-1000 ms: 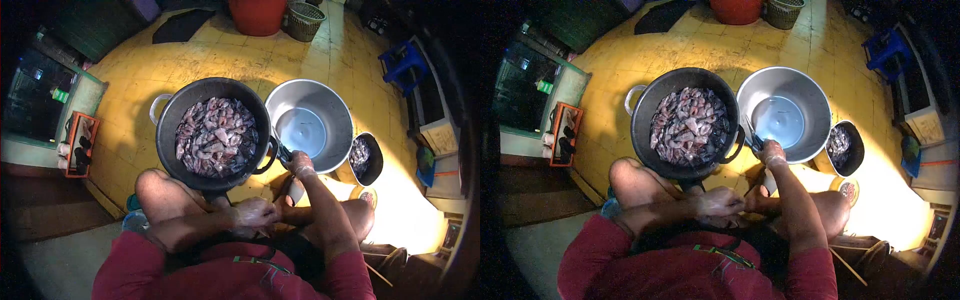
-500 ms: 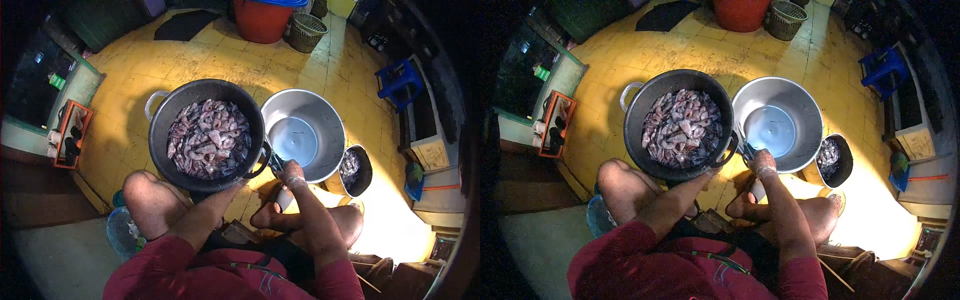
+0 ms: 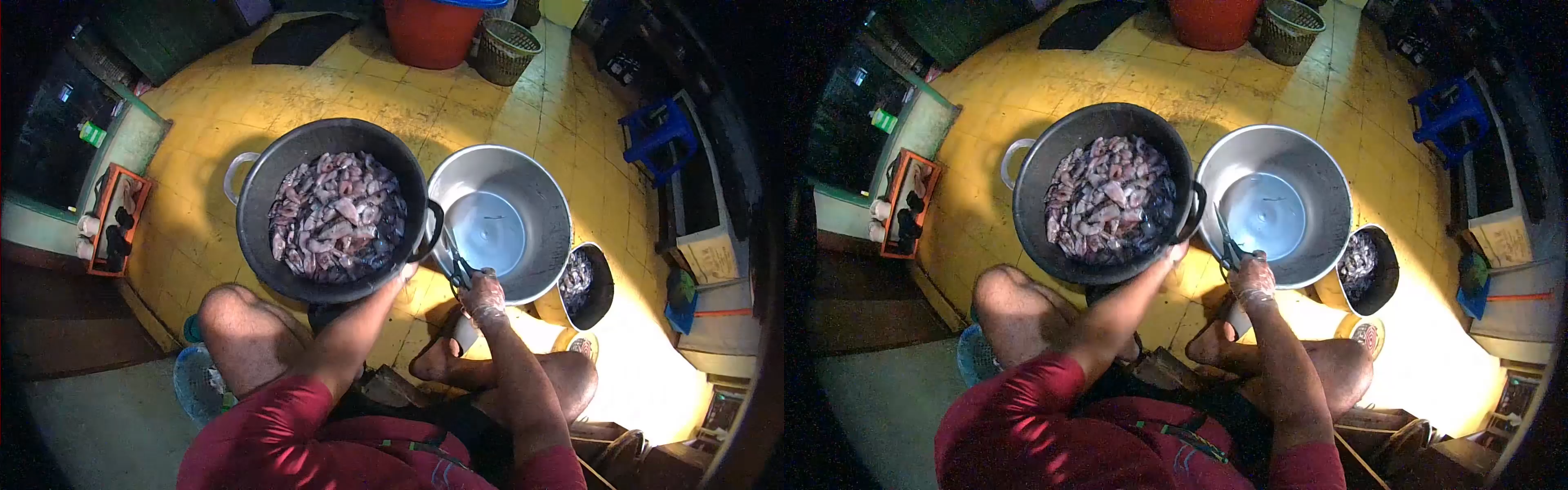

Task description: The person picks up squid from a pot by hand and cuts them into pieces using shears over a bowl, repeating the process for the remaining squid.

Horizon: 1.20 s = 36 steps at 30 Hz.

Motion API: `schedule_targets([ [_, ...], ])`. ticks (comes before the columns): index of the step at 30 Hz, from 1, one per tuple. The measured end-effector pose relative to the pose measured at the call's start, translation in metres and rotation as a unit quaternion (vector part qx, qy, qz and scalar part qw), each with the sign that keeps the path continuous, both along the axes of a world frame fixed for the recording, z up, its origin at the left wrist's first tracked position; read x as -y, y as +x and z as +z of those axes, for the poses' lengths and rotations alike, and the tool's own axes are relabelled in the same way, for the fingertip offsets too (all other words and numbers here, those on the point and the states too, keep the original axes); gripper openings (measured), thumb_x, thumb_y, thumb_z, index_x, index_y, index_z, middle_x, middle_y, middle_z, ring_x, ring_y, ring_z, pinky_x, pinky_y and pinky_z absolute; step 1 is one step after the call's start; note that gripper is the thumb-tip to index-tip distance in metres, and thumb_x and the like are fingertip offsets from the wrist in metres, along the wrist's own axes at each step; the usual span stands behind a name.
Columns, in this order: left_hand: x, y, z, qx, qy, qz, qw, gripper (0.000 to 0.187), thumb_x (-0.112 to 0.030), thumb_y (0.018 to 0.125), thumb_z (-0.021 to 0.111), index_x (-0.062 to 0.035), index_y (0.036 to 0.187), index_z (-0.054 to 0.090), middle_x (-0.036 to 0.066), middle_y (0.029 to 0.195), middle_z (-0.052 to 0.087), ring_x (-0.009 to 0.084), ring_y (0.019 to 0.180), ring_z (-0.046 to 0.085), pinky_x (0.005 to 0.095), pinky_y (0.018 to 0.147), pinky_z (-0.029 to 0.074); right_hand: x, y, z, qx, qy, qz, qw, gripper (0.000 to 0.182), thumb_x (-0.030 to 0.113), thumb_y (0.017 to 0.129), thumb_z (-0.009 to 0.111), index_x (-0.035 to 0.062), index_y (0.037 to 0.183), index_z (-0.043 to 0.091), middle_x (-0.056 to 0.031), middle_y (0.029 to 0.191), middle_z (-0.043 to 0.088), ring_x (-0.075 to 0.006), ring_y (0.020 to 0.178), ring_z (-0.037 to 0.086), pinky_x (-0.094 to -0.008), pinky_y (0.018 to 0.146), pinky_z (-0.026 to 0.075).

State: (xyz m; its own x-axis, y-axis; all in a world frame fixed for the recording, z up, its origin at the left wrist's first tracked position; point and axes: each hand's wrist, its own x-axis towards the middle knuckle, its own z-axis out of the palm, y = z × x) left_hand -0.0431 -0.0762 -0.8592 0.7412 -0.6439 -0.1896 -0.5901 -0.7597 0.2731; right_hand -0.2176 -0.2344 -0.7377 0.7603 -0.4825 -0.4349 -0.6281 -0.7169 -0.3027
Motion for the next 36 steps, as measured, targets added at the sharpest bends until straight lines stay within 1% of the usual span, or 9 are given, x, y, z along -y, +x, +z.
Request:
schedule_targets([
  [6, 0.015, 0.022, 0.029, -0.018, 0.049, -0.091, 0.995, 0.052, -0.031, 0.088, 0.060, -0.0057, 0.132, 0.048, 0.020, 0.131, 0.054, 0.0300, 0.118, 0.054, 0.0410, 0.099, 0.043, 0.005, 0.001, -0.011, 0.032, -0.036, 0.012, 0.999, 0.038, 0.025, 0.077, 0.067, 0.0007, 0.105, 0.064, -0.0216, 0.119, 0.054, -0.0334, 0.101, 0.062, -0.0409, 0.088, 0.051],
  [10, -0.047, -0.074, 0.016, -0.132, -0.242, -0.056, 0.960, 0.042, -0.027, 0.091, 0.057, -0.0037, 0.126, 0.054, 0.016, 0.115, 0.065, 0.0298, 0.108, 0.061, 0.0399, 0.094, 0.048, 0.003, 0.020, 0.006, 0.029, -0.022, 0.012, 0.999, 0.038, 0.022, 0.074, 0.070, 0.0005, 0.105, 0.066, -0.0240, 0.114, 0.056, -0.0374, 0.097, 0.064, -0.0428, 0.087, 0.052],
  [12, -0.059, -0.106, 0.024, -0.376, -0.347, 0.274, 0.815, 0.028, -0.025, 0.090, 0.059, -0.0030, 0.106, 0.061, 0.012, 0.097, 0.065, 0.0271, 0.083, 0.064, 0.0395, 0.069, 0.052, 0.004, 0.018, 0.001, 0.022, -0.013, 0.022, 0.999, 0.038, 0.023, 0.074, 0.072, -0.0001, 0.104, 0.066, -0.0241, 0.110, 0.057, -0.0368, 0.097, 0.064, -0.0419, 0.087, 0.052],
  [13, -0.061, -0.110, 0.010, -0.429, -0.392, 0.453, 0.676, 0.025, -0.027, 0.091, 0.058, -0.0046, 0.101, 0.062, 0.008, 0.088, 0.065, 0.0238, 0.072, 0.063, 0.0381, 0.059, 0.051, 0.002, 0.018, 0.005, 0.021, -0.019, 0.034, 0.999, 0.039, 0.024, 0.075, 0.072, -0.0005, 0.105, 0.066, -0.0242, 0.109, 0.058, -0.0364, 0.097, 0.064, -0.0416, 0.086, 0.052],
  [15, -0.085, -0.084, -0.019, -0.429, -0.518, 0.600, 0.433, 0.024, -0.032, 0.093, 0.058, -0.0089, 0.098, 0.061, 0.001, 0.076, 0.060, 0.0173, 0.061, 0.058, 0.0319, 0.051, 0.048, 0.003, 0.018, -0.002, 0.028, -0.031, 0.038, 0.998, 0.040, 0.024, 0.075, 0.072, -0.0009, 0.105, 0.065, -0.0244, 0.107, 0.058, -0.0359, 0.096, 0.064, -0.0414, 0.086, 0.052],
  [17, -0.111, -0.046, -0.041, -0.442, -0.600, 0.580, 0.331, 0.024, -0.032, 0.094, 0.057, -0.0087, 0.101, 0.060, 0.003, 0.079, 0.061, 0.0176, 0.062, 0.059, 0.0317, 0.051, 0.049, 0.004, 0.011, -0.003, 0.031, -0.042, 0.038, 0.998, 0.040, 0.024, 0.075, 0.072, -0.0012, 0.106, 0.064, -0.0245, 0.105, 0.058, -0.0354, 0.095, 0.065, -0.0413, 0.085, 0.052],
  [26, -0.173, 0.009, -0.103, -0.515, -0.618, 0.444, 0.395, 0.031, -0.030, 0.096, 0.055, -0.0076, 0.117, 0.054, 0.009, 0.092, 0.065, 0.0190, 0.067, 0.061, 0.0310, 0.052, 0.054, 0.003, -0.002, 0.004, -0.013, 0.003, 0.018, 1.000, 0.044, 0.024, 0.077, 0.069, -0.0021, 0.112, 0.063, -0.0252, 0.114, 0.059, -0.0340, 0.104, 0.063, -0.0391, 0.089, 0.051],
  [33, -0.156, -0.021, -0.074, -0.505, -0.752, 0.373, 0.201, 0.030, -0.028, 0.100, 0.043, -0.0071, 0.116, 0.057, 0.008, 0.108, 0.064, 0.0215, 0.078, 0.064, 0.0315, 0.055, 0.058, -0.010, 0.001, 0.005, 0.011, 0.001, 0.018, 1.000, 0.041, 0.025, 0.075, 0.073, 0.0000, 0.106, 0.064, -0.0238, 0.111, 0.056, -0.0370, 0.102, 0.062, -0.0424, 0.088, 0.050],
  [36, -0.148, -0.040, -0.064, -0.537, -0.740, 0.352, 0.199, 0.030, -0.028, 0.100, 0.042, -0.0067, 0.116, 0.057, 0.007, 0.109, 0.063, 0.0224, 0.078, 0.064, 0.0312, 0.055, 0.058, -0.020, 0.010, 0.009, 0.003, 0.000, 0.019, 1.000, 0.055, 0.038, 0.072, 0.077, -0.0029, 0.107, 0.063, -0.0251, 0.112, 0.056, -0.0369, 0.101, 0.062, -0.0409, 0.088, 0.050],
])
